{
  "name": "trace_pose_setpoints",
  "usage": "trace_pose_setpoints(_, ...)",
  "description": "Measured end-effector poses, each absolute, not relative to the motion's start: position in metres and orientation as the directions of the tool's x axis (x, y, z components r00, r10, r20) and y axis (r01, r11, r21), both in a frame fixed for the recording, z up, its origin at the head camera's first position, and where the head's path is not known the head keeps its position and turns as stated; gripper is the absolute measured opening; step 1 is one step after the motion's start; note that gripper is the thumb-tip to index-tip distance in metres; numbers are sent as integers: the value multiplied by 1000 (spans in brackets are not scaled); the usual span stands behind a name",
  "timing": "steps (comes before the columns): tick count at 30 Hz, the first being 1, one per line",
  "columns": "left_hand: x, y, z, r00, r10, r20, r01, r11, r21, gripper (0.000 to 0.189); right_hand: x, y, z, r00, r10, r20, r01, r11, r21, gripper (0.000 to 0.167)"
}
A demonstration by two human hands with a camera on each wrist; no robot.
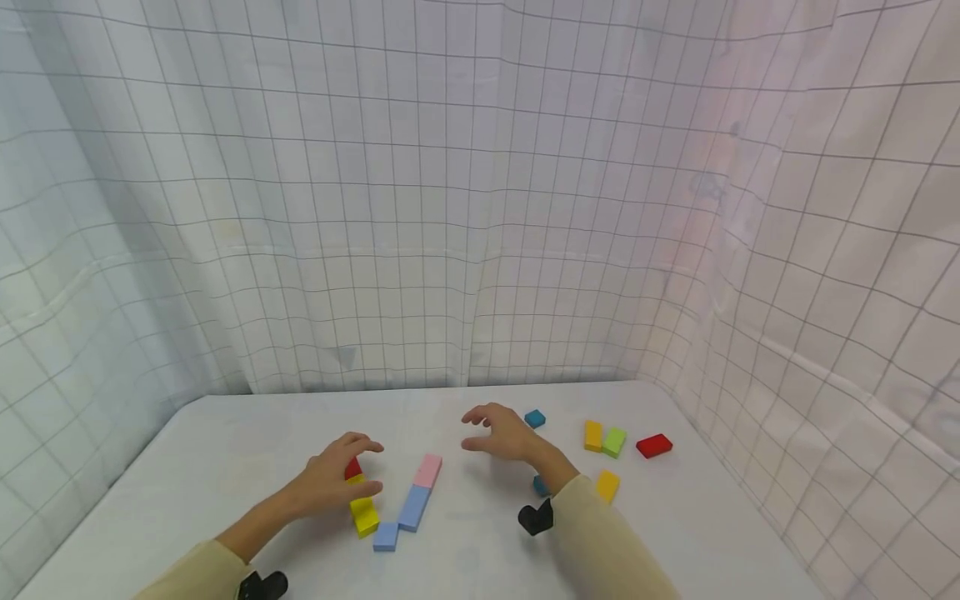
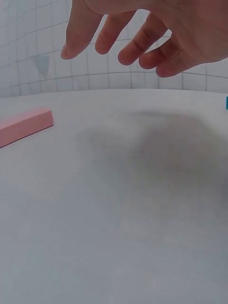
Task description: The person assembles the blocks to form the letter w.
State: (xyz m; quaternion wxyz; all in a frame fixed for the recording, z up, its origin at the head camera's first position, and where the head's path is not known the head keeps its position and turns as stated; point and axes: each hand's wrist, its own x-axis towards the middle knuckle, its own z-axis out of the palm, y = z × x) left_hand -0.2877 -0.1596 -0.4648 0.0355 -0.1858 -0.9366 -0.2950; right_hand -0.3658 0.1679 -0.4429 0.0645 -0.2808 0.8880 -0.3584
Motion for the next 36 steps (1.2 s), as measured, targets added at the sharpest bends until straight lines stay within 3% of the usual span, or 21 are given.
trace_pose_setpoints(10,-297,-130,-466,-830,546,113,485,608,629,39,-387,206,-442,-915,-394,85,-345,659,-668,37)
trace_pose_setpoints(20,-304,-114,-465,-785,615,76,514,577,635,38,-401,238,-451,-961,-258,104,-259,695,-671,36)
trace_pose_setpoints(31,-304,-110,-468,-771,634,52,524,586,617,39,-413,249,-464,-972,-236,12,-196,776,-600,44)
trace_pose_setpoints(36,-304,-109,-468,-768,638,53,523,578,627,39,-412,253,-473,-977,-210,18,-180,788,-589,38)
